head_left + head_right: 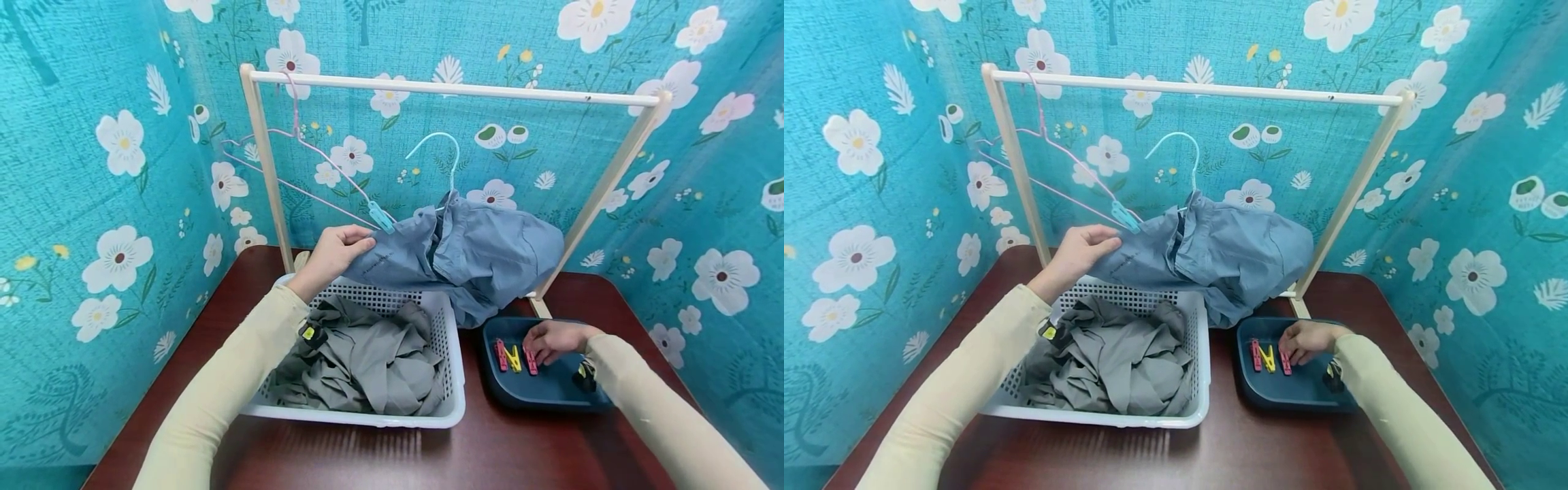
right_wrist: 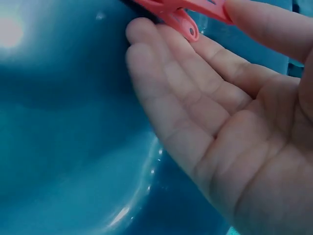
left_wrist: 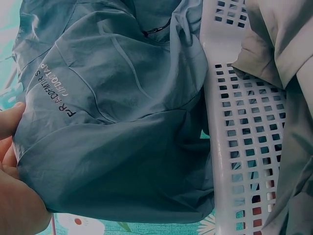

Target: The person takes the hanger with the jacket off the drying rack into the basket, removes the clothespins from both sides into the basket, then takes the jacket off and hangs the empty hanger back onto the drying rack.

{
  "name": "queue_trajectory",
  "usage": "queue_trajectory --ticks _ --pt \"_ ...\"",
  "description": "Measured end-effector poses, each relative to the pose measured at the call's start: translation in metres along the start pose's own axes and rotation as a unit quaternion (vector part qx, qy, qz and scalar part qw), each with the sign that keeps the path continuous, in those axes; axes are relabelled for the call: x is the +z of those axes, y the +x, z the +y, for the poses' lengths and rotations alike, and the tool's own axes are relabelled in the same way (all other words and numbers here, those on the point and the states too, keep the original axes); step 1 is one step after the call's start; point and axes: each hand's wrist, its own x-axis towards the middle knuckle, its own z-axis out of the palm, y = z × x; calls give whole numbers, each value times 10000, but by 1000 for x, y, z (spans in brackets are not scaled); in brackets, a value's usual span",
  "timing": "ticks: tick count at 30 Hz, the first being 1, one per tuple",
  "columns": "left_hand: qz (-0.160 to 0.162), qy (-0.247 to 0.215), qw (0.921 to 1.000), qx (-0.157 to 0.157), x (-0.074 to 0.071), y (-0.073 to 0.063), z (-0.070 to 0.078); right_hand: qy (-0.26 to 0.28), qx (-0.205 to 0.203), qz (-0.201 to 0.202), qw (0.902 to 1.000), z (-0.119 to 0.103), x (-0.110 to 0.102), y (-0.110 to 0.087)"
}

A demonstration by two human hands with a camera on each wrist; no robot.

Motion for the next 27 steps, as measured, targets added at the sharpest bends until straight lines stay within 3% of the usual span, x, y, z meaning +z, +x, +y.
queue_trajectory --ticks 4,10,16,23,27 --pt "-82 -30 10000 -8 1 -2 3 -52 102 64 9999 0 1 3" --pt "-145 36 9998 126 3 -12 20 -117 178 44 9998 0 2 4" --pt "-85 25 9999 133 6 -4 3 -270 93 100 9995 2 3 4" --pt "-62 -20 9998 161 8 -4 -1 -518 -48 260 9983 -6 2 -8" --pt "-62 -52 9998 179 8 -4 -1 -1112 -143 524 9923 -19 -2 -22"
